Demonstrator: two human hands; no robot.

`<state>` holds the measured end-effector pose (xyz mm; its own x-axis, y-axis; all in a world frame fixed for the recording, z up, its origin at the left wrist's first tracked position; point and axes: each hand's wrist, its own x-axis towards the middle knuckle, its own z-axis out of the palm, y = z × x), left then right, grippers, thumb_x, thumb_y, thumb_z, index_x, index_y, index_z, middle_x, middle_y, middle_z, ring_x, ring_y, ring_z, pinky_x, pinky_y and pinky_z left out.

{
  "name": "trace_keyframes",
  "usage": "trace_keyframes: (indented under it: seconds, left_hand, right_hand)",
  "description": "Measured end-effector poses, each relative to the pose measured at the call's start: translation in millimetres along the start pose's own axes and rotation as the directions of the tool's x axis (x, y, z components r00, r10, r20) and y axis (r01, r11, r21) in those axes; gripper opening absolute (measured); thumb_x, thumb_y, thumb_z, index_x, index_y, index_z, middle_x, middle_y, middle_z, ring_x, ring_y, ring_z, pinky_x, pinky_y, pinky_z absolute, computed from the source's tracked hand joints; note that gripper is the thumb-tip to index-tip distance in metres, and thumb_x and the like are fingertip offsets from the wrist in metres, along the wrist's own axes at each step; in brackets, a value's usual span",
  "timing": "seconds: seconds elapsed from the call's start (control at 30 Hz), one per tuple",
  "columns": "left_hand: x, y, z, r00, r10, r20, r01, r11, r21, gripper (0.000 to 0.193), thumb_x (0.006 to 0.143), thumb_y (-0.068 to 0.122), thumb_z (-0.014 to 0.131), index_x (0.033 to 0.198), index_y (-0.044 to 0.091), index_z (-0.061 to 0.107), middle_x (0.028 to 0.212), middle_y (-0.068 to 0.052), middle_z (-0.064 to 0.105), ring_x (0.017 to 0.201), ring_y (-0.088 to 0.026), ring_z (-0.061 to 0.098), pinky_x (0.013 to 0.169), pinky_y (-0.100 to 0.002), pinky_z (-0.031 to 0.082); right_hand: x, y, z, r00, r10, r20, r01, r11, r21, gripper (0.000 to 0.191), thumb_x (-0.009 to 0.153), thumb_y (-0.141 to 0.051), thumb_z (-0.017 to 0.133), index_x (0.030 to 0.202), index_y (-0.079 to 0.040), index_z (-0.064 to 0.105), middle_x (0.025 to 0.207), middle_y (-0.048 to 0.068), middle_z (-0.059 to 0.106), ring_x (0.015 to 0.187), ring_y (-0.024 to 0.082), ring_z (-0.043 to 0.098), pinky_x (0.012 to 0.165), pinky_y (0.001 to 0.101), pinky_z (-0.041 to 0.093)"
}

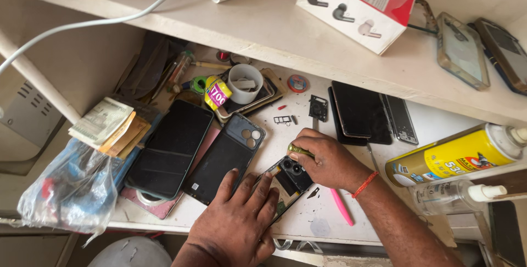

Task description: The person uses a screwdriver to remove screws from the back of a disassembled smartphone. They then place the back cover onto the phone body, align it, and press the edges to secure it.

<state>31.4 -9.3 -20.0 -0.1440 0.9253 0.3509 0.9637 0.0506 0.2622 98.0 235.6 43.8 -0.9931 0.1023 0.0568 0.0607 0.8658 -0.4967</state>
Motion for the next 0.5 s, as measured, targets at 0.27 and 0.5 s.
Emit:
trace_keyframes:
  seconds: [0.27, 0.5]
  left_hand:
    - [2, 1, -5, 0.999, -0.009, 0.05, 0.009, 1.0, 0.0, 0.071, 0.08, 0.043, 0.058, 0.136, -0.001, 0.052, 0.145, -0.027, 0.045, 0.134, -0.041, 0.041, 0.112, -0.066, 0.02]
    - [2, 1, -6, 0.998, -0.014, 0.053, 0.015, 1.0, -0.013, 0.072, 0.08, 0.043, 0.058, 0.136, -0.001, 0.051, 0.145, -0.027, 0.044, 0.135, -0.042, 0.042, 0.112, -0.066, 0.02]
  right_hand:
    - [3, -4, -5, 0.999, -0.005, 0.04, 0.008, 0.996, -0.093, 0.012, 0.091, -0.014, 0.071, 0.098, -0.005, 0.072, 0.095, 0.008, 0.067, 0.086, 0.027, 0.07, 0.076, 0.0381, 0.057]
    - [9, -7, -12, 0.991, 0.037, 0.127, -0.022, 0.992, -0.121, 0.016, 0.089, -0.017, 0.07, 0.1, -0.006, 0.073, 0.098, 0.005, 0.07, 0.086, 0.026, 0.073, 0.076, 0.0373, 0.058]
